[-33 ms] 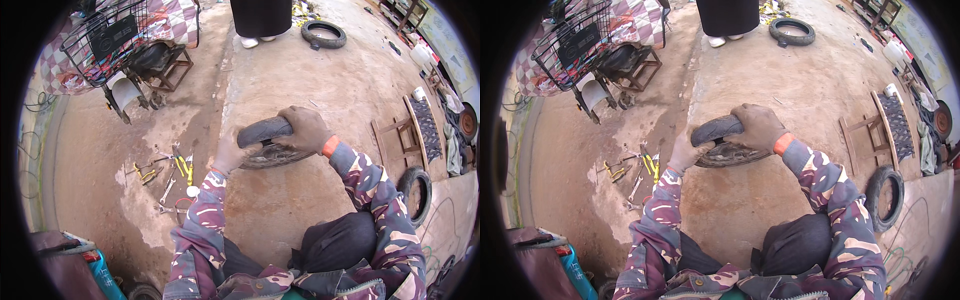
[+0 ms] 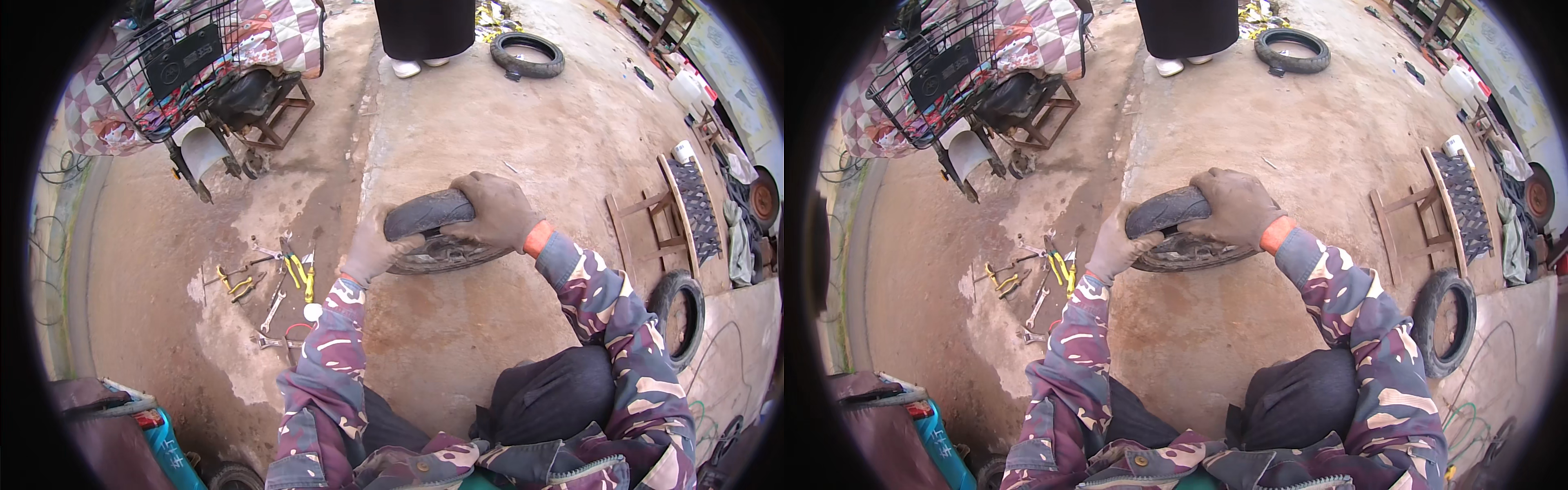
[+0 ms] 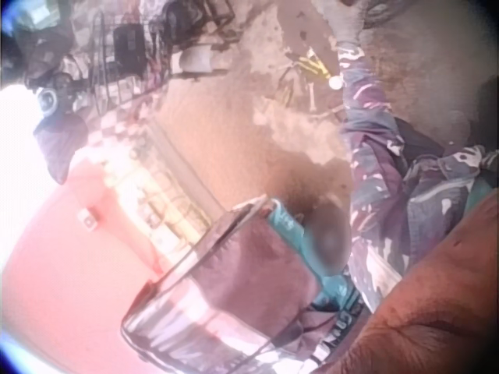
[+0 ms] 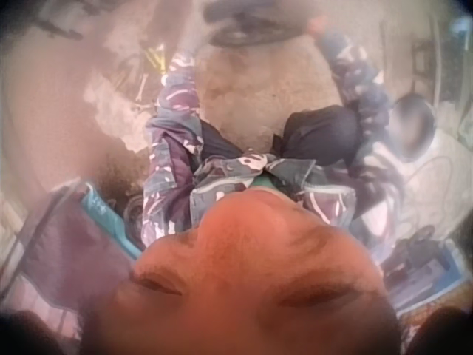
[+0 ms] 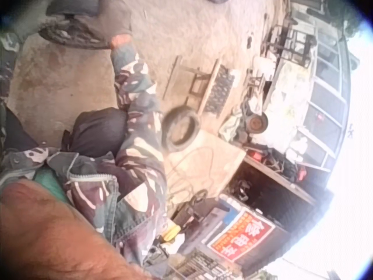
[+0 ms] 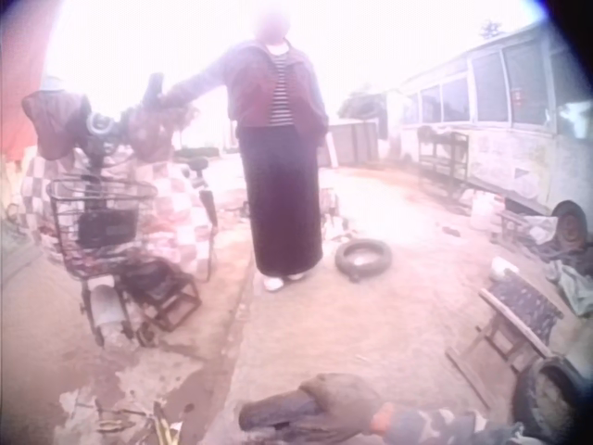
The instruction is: The person removes a tire from a wheel rim using a tire lever and hands, then places the tire and rim on the ground. The person works in a cluttered outdoor repair area with tools and vehicle parts visible.
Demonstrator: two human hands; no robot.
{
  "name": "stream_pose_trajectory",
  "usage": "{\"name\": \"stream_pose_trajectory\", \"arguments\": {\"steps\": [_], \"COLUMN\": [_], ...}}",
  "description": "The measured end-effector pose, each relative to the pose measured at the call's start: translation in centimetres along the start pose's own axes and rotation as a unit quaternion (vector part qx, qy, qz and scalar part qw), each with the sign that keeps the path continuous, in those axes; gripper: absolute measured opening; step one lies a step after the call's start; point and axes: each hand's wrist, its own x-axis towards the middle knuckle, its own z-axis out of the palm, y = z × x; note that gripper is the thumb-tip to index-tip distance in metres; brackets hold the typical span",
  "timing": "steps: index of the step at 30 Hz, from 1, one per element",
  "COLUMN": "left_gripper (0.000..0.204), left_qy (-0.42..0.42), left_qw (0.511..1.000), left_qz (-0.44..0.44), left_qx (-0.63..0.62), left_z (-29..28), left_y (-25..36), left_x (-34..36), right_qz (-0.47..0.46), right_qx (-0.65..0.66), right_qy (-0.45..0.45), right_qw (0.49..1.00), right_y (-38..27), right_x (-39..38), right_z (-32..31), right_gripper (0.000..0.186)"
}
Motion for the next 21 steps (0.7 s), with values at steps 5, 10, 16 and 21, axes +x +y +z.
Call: {"name": "stream_pose_trajectory", "arguments": {"steps": [5,10,16,21], "left_gripper": [0.080,0.081,0.071,0.071], "left_qy": [0.000,0.064,0.043,0.071], "left_qw": [0.999,0.976,0.988,0.978], "left_qz": [0.035,0.171,0.090,0.133], "left_qx": [0.027,0.122,0.117,0.141], "left_z": [-1.0,0.0,0.1,0.2], "left_y": [1.3,3.5,3.7,3.1], "left_x": [0.1,1.0,1.2,1.0], "right_qz": [-0.039,-0.039,-0.036,-0.034], "right_qx": [0.048,0.003,-0.002,-0.003], "right_qy": [0.028,0.064,0.041,0.023], "right_qw": [0.998,0.997,0.999,0.999], "right_y": [0.8,1.7,1.4,1.0], "right_x": [0.0,-0.4,0.1,0.3], "right_z": [0.0,0.9,1.1,1.1], "right_gripper": [0.077,0.075,0.068,0.066]}}
